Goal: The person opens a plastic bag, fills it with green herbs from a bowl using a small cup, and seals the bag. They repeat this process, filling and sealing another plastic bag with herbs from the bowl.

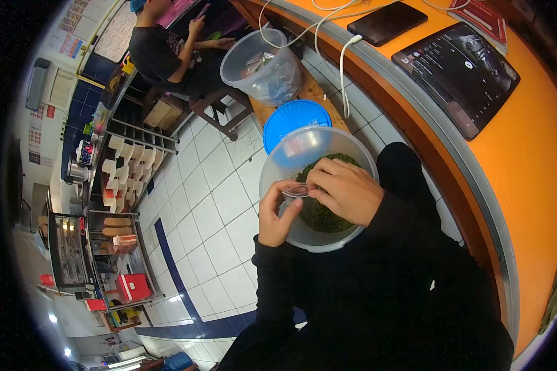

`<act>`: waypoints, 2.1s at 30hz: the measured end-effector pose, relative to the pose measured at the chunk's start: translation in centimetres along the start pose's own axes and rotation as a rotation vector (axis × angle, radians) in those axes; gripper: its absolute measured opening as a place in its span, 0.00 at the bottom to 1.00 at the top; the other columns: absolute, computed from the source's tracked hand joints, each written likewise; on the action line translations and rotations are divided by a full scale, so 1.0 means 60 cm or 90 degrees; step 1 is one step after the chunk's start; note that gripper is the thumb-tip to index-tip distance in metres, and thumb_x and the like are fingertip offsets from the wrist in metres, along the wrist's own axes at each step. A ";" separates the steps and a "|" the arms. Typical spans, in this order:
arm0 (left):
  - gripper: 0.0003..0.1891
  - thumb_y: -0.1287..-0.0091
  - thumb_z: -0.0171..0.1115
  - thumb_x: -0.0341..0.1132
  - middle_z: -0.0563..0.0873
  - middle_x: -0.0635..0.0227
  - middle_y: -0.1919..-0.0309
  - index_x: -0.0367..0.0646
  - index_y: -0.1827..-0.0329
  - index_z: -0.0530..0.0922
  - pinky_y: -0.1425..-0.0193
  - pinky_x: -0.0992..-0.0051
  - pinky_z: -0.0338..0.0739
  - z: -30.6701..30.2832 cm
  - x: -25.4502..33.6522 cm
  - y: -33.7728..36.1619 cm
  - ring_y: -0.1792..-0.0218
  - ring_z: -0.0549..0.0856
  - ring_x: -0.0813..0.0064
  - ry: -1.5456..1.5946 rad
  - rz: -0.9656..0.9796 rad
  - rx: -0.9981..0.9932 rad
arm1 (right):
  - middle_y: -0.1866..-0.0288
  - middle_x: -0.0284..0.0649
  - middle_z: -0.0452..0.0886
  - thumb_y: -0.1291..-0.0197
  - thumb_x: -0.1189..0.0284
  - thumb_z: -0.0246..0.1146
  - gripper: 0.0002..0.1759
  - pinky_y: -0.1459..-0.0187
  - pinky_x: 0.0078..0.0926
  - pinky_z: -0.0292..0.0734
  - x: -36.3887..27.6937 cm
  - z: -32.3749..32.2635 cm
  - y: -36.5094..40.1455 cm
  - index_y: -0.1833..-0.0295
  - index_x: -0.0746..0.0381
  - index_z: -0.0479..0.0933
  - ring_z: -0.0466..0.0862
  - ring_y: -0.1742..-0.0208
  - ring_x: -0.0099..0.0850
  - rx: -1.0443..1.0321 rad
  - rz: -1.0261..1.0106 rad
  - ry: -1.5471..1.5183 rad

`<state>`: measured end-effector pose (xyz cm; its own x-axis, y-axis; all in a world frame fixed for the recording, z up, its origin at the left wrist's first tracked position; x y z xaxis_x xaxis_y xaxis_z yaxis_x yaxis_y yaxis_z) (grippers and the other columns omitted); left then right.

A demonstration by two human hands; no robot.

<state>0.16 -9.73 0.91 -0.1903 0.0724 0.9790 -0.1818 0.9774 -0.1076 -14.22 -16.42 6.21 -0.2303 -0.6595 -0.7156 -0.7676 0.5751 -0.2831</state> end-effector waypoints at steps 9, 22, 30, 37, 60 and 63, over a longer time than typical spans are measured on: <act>0.10 0.22 0.66 0.28 0.91 0.62 0.50 0.35 0.43 0.82 0.41 0.74 0.80 -0.027 -0.028 0.012 0.48 0.88 0.75 0.065 -0.024 0.056 | 0.52 0.43 0.80 0.27 0.68 0.68 0.08 0.45 0.46 0.79 0.002 0.000 -0.002 0.53 0.61 0.80 0.84 0.46 0.45 -0.012 0.019 -0.040; 0.08 0.24 0.70 0.28 0.93 0.64 0.54 0.34 0.47 0.84 0.41 0.75 0.81 -0.038 -0.032 0.020 0.51 0.89 0.76 0.073 -0.030 0.114 | 0.53 0.46 0.82 0.29 0.70 0.69 0.09 0.45 0.44 0.77 0.004 0.000 -0.008 0.52 0.64 0.79 0.84 0.48 0.47 -0.019 0.051 -0.100; 0.08 0.25 0.72 0.29 0.92 0.63 0.55 0.34 0.50 0.87 0.40 0.72 0.81 -0.026 -0.011 0.019 0.51 0.89 0.74 -0.071 -0.005 0.080 | 0.54 0.44 0.83 0.33 0.74 0.69 0.12 0.43 0.46 0.79 -0.010 0.016 -0.020 0.48 0.62 0.75 0.86 0.45 0.46 0.023 -0.012 -0.121; 0.07 0.27 0.72 0.27 0.94 0.62 0.57 0.34 0.51 0.89 0.42 0.73 0.83 -0.020 0.007 0.014 0.52 0.91 0.73 -0.114 0.007 0.070 | 0.55 0.44 0.83 0.35 0.77 0.68 0.12 0.44 0.44 0.79 -0.009 0.030 -0.025 0.49 0.61 0.74 0.86 0.48 0.44 -0.005 0.004 -0.131; 0.06 0.26 0.71 0.27 0.93 0.61 0.60 0.33 0.53 0.88 0.48 0.74 0.84 -0.030 0.019 0.021 0.57 0.91 0.73 -0.169 0.067 0.159 | 0.57 0.48 0.82 0.36 0.82 0.67 0.14 0.49 0.42 0.80 -0.011 0.028 -0.017 0.49 0.63 0.72 0.86 0.53 0.47 0.028 0.001 -0.079; 0.05 0.26 0.71 0.27 0.93 0.62 0.61 0.33 0.53 0.88 0.49 0.74 0.83 -0.034 0.017 0.023 0.58 0.91 0.74 -0.179 0.070 0.174 | 0.57 0.48 0.82 0.37 0.82 0.67 0.14 0.50 0.43 0.80 -0.014 0.020 -0.014 0.49 0.63 0.72 0.86 0.53 0.47 0.043 -0.010 -0.069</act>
<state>1.67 -7.90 2.13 -0.4722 0.0799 0.8779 -0.3884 0.8752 -0.2885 -12.65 -15.77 6.29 -0.1503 -0.6149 -0.7742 -0.7277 0.5989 -0.3344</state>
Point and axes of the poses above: each hand's wrist, its own y-axis away from the middle knuckle, its own z-axis out of the palm, x = y × z, the point moved 10 cm from there along -y, towards the middle knuckle
